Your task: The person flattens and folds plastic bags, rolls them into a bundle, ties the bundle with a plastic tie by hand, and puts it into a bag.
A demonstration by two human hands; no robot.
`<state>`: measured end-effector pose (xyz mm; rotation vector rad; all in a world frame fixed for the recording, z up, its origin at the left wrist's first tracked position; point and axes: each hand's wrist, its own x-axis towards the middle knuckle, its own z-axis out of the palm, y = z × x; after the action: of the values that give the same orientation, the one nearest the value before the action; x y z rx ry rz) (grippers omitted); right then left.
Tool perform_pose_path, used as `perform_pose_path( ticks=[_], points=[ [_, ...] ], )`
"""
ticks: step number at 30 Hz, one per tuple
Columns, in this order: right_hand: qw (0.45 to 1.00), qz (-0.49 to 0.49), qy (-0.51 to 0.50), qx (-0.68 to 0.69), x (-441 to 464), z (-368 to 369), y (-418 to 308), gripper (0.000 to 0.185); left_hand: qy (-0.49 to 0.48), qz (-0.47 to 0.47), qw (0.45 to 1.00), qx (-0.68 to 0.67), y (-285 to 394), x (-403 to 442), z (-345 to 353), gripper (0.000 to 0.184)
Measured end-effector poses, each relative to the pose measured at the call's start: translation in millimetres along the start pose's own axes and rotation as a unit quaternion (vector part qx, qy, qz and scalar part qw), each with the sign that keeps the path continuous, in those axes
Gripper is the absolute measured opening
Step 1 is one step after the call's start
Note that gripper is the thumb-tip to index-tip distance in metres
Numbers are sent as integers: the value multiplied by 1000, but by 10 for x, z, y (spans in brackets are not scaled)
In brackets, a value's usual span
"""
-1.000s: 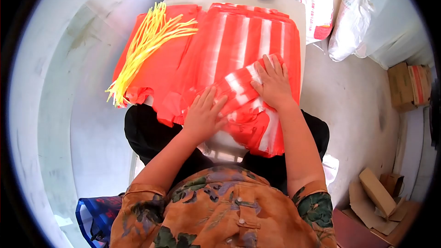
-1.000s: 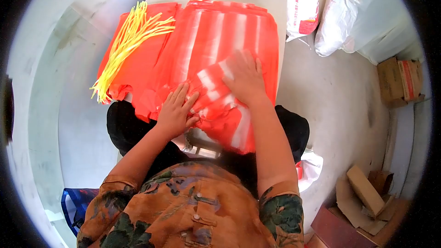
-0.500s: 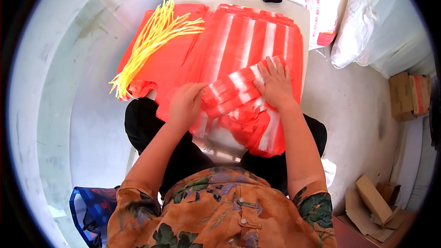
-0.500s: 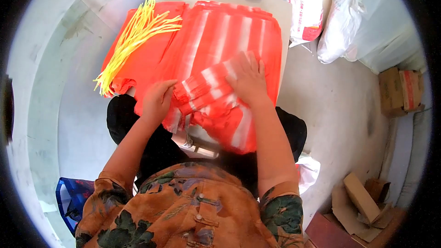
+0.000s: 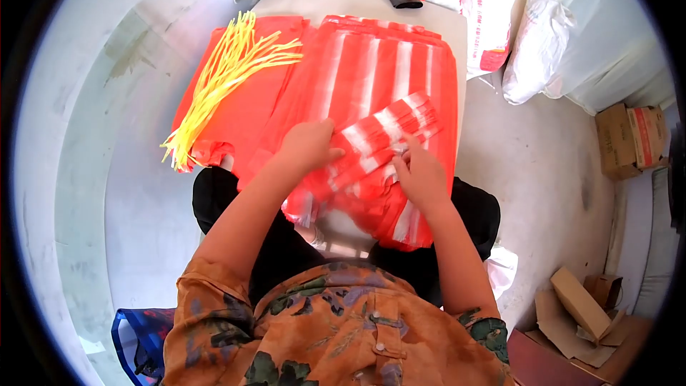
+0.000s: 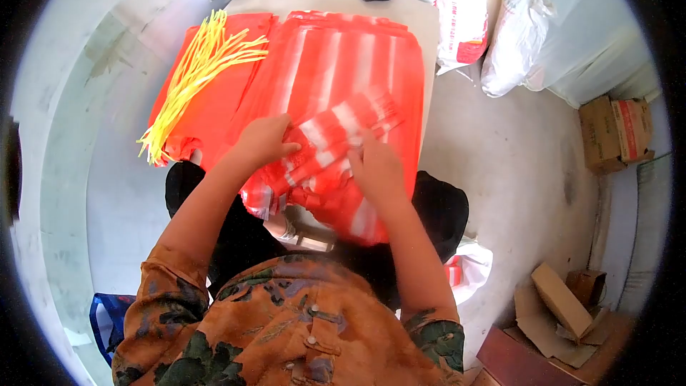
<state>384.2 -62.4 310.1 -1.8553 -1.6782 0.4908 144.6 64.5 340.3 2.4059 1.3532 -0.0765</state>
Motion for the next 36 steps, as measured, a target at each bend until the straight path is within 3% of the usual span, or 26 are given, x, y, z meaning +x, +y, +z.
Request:
perform_pose_path(
  ticks=[1, 3, 6, 11, 15, 18, 21, 26, 29, 30, 32, 33, 36],
  points=[
    [999, 26, -35, 5, -46, -5, -12, 53, -9, -8, 1000, -8, 8, -4, 3, 51],
    [1000, 4, -14, 17, -56, 26, 6, 55, -27, -25, 999, -25, 23, -19, 8, 54],
    [996, 29, -24, 83, -45, 61, -27, 59, -121, -31, 988, -90, -5, -3, 7, 50],
    [955, 91, -56, 275, -1, 156, -49, 62, -125, -23, 922, -365, -90, -142, 228, 52],
    [899, 138, -47, 413, -20, 152, -174, 66, -131, -63, 799, -583, -83, -202, 505, 56],
    [854, 162, -12, 494, -41, 292, -134, 76, -187, -74, 623, -756, 91, -398, 252, 66],
    [828, 171, -13, 534, -74, 415, -197, 86, -96, -72, 619, -776, 195, -552, 444, 84],
    [885, 177, -19, 431, -93, 439, -517, 97, -33, -22, 744, -667, 234, -786, 591, 104],
    [923, 113, 18, 366, -102, 529, -601, 98, 88, 41, 828, -552, 220, -847, 668, 103],
    [940, 65, 47, 332, -103, 628, -538, 97, 188, 96, 871, -443, 177, -817, 799, 102],
    [957, 18, 57, 284, -78, 604, -644, 96, 243, 132, 895, -349, 102, -888, 776, 99],
    [964, -6, 63, 260, -55, 598, -678, 96, 206, 118, 893, -382, 94, -952, 733, 98],
    [925, 79, 26, 371, 35, 727, -542, 94, 75, 30, 871, -484, -35, -1143, 216, 88]
  ],
)
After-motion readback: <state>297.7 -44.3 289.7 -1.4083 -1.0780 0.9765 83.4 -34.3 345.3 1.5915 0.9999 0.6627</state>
